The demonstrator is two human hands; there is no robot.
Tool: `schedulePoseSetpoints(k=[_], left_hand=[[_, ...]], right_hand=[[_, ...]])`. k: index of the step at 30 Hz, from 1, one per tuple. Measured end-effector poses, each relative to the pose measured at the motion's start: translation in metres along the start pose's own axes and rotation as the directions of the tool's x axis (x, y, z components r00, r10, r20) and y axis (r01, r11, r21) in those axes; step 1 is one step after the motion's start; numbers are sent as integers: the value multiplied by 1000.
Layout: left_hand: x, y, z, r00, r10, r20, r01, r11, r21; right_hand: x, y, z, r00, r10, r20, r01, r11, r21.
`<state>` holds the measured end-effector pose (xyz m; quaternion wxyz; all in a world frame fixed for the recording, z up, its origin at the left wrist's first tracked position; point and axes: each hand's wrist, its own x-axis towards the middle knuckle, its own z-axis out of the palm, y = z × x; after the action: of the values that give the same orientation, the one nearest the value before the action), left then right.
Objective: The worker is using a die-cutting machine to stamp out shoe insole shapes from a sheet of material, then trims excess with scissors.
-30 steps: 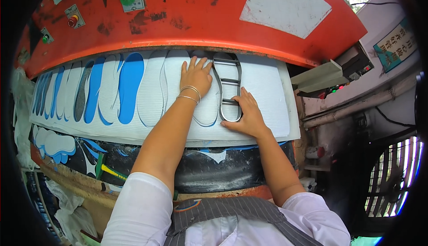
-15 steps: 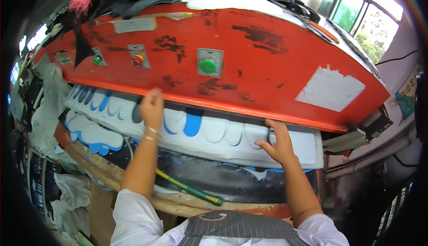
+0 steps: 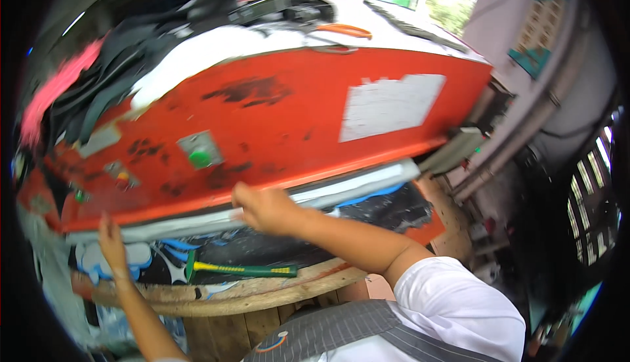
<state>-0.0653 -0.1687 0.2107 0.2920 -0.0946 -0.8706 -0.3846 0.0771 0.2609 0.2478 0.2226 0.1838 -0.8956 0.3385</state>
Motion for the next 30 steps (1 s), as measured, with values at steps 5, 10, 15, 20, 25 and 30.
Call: schedulePoseSetpoints(k=[5, 10, 15, 20, 25, 30], left_hand=[[-199, 200, 78, 895, 110, 432, -38, 984, -171], [-291, 296, 119, 719, 346, 603, -295, 937, -187], [-325, 310, 132, 790, 255, 557, -294, 956, -19], [-335, 312, 139, 816, 197, 543, -250, 968, 25], [-349, 329, 113, 574, 15, 819, -216, 967, 134], [-333, 361, 145, 527, 210, 823, -114, 978, -176]], right_hand=[[-130, 5, -45, 755, 147, 639, -191, 981, 0], [-227, -2, -66, 765, 87, 638, -31, 995, -98], [-266, -4, -52, 902, 191, 386, -86, 958, -273], [-273, 1, -49, 910, 211, 356, -112, 953, -281], [-306, 0, -63, 793, 42, 608, -21, 999, -42], [-278, 43, -112, 905, 279, 320, -301, 953, 20]])
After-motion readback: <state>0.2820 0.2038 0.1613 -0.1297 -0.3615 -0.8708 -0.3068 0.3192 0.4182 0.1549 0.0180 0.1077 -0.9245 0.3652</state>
